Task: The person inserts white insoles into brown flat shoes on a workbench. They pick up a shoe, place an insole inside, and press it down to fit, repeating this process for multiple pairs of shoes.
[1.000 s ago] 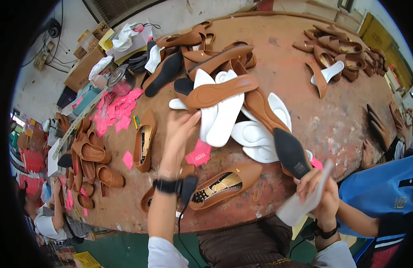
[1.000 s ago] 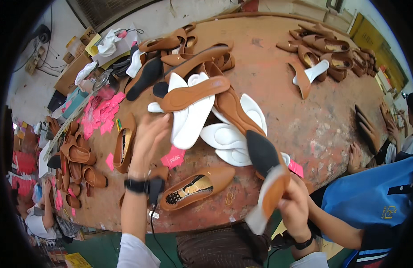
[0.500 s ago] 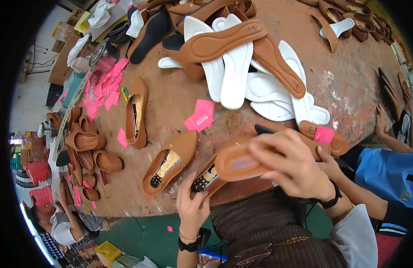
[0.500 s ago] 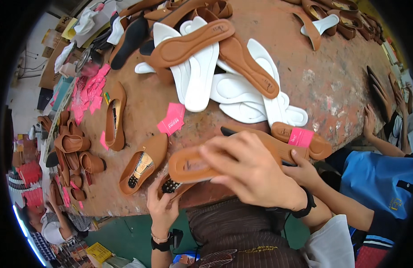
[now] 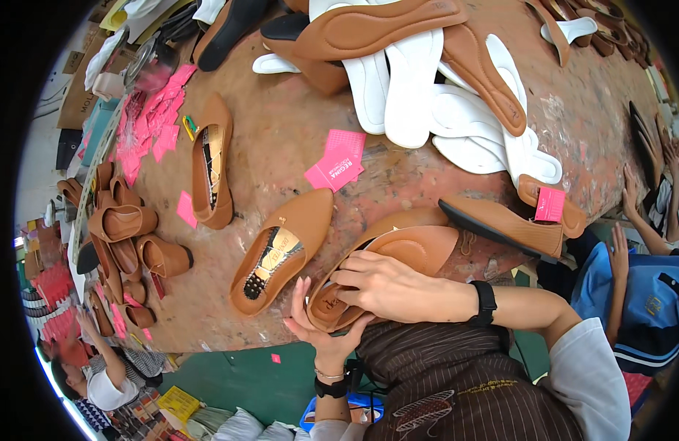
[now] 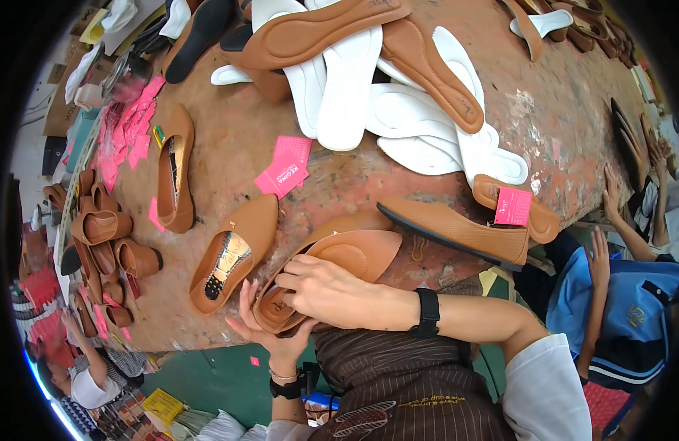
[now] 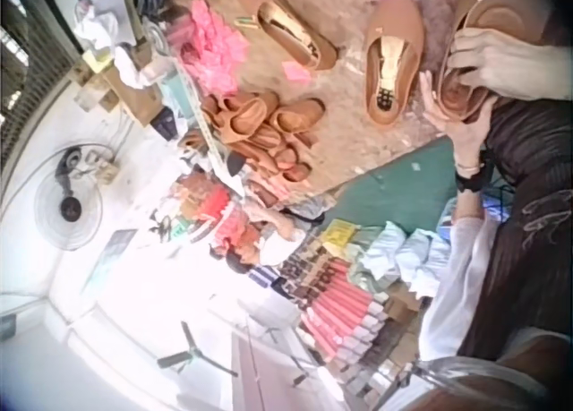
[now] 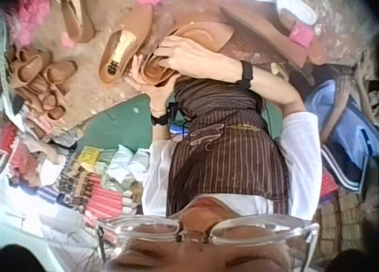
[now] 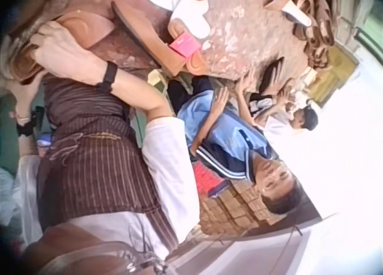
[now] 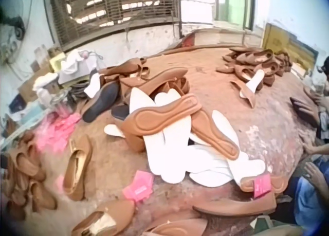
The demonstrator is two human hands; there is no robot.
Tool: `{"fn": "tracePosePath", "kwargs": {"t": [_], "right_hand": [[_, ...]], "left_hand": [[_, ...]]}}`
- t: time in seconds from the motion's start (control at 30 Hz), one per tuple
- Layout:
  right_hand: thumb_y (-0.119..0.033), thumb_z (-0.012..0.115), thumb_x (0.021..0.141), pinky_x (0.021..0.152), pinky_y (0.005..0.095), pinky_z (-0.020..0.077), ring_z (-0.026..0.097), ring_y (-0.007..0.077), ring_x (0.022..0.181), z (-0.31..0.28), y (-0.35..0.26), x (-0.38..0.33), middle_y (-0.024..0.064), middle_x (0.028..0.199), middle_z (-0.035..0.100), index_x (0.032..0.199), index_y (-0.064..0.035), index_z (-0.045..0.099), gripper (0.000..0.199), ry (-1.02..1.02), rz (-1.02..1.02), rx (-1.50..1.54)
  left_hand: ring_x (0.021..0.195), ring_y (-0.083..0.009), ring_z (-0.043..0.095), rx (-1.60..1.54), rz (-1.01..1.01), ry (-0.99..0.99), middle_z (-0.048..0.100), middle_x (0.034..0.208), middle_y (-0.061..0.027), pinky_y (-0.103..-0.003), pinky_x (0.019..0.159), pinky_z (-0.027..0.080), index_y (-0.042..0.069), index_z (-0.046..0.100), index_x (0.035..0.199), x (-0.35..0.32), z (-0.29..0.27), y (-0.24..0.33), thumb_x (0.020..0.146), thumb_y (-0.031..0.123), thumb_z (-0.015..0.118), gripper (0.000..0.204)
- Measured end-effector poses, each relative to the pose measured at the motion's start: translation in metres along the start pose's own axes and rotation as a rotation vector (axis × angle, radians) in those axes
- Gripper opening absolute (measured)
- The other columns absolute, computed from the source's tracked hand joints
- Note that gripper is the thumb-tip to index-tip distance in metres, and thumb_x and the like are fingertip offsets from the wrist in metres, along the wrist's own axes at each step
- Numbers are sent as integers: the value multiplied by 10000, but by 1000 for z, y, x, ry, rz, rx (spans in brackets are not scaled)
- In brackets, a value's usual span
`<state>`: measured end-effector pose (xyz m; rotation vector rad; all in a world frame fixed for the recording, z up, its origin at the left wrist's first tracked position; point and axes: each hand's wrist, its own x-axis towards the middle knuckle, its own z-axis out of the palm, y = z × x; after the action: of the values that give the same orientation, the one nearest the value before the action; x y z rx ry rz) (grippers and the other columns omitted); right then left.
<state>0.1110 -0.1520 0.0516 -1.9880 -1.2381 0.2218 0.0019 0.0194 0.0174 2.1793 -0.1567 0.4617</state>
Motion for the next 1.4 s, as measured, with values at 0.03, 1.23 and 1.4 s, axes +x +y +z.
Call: {"fn": "tracePosePath", "kwargs": {"t": [0.03,1.23,1.4], "right_hand": [[-170,740,641,950,340,463,573,233,1051,3,1,0,64,990,621,900,-23,723,299,16,-1,-13],[-32,681,785,926,469,511,578,451,1087,-61,-23,19,280,1157,539,1270,93,492,535,215,367,211],[-60,600,800,1152,537,331,553,422,1247,-22,-58,-44,331,1280,557,1242,121,506,487,116,254,-233]], "left_hand": [[1354,-425,405,-9,-9,1,257,1538,-261,-537,1103,408,222,-214,1560,-1,0,0,672,316,943,1462],[974,-397,604,468,-138,-414,639,1140,-181,-453,754,541,26,675,1029,8,20,99,703,182,818,388],[843,-361,600,497,-130,-550,655,973,-130,-405,584,552,16,703,1026,11,19,104,722,161,753,340]]}}
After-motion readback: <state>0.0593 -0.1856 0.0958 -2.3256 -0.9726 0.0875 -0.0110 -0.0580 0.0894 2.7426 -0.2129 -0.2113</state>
